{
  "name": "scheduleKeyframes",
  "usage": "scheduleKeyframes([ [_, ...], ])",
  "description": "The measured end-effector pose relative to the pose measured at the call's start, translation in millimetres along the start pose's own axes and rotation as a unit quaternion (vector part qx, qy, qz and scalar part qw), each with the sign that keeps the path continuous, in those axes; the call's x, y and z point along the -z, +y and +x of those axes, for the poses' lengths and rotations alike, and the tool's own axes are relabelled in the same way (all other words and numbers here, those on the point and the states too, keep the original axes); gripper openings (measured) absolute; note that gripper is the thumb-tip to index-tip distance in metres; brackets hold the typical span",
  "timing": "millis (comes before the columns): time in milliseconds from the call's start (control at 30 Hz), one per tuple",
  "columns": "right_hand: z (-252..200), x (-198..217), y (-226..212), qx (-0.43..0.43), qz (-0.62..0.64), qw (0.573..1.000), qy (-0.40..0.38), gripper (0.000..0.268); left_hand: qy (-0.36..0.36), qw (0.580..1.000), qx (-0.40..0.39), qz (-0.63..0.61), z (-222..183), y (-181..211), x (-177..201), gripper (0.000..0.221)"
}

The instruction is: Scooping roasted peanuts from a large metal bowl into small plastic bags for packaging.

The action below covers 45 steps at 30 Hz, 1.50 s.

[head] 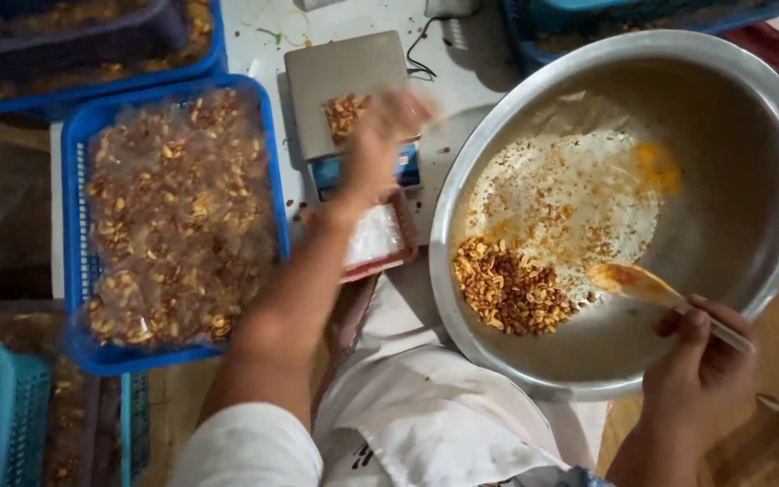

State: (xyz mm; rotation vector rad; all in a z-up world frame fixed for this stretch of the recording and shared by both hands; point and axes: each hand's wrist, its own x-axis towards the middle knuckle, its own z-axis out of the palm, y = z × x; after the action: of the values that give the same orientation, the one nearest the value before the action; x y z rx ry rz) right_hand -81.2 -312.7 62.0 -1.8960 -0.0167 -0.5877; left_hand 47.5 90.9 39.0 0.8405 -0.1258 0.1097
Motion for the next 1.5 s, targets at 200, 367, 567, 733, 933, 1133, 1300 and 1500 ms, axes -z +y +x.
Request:
scheduleKeyframes([
  [200, -3, -12, 55, -0.078, -0.014, 0.995, -0.061, 0.011, 0.241, 0.767, -0.032, 0.593, 25, 42, 70, 0.02],
  [367, -19, -34, 60, -0.12, 0.02, 0.985, -0.126, 0.009, 0.124, 0.486, -0.3, 0.812, 28, 7, 109, 0.013],
  [567, -18, -8, 109, -0.071, 0.024, 0.987, -0.14, 0.013, 0.381, 0.838, -0.247, 0.304, 51, 14, 130, 0.031],
  [733, -8, -16, 115, -0.097, -0.045, 0.979, -0.171, 0.024, 0.294, 0.939, -0.178, 0.011, -24, 126, 139, 0.023],
  [933, -8, -25, 100, -0.094, -0.088, 0.968, -0.213, 0.034, 0.376, 0.834, -0.278, 0.292, -86, 222, 221, 0.018],
  [1133, -9, -32, 82, -0.124, -0.101, 0.968, -0.195, 0.029, 0.389, 0.468, 0.125, 0.784, -130, 222, 288, 0.037],
  [1300, -24, -21, 81, -0.144, -0.103, 0.976, -0.127, 0.022, 0.343, 0.464, 0.19, 0.794, -140, 214, 311, 0.06],
  [1500, -10, -6, 138, -0.153, 0.006, 0.981, -0.118, 0.023, 0.243, 0.398, -0.021, 0.884, -105, 191, 218, 0.051],
])
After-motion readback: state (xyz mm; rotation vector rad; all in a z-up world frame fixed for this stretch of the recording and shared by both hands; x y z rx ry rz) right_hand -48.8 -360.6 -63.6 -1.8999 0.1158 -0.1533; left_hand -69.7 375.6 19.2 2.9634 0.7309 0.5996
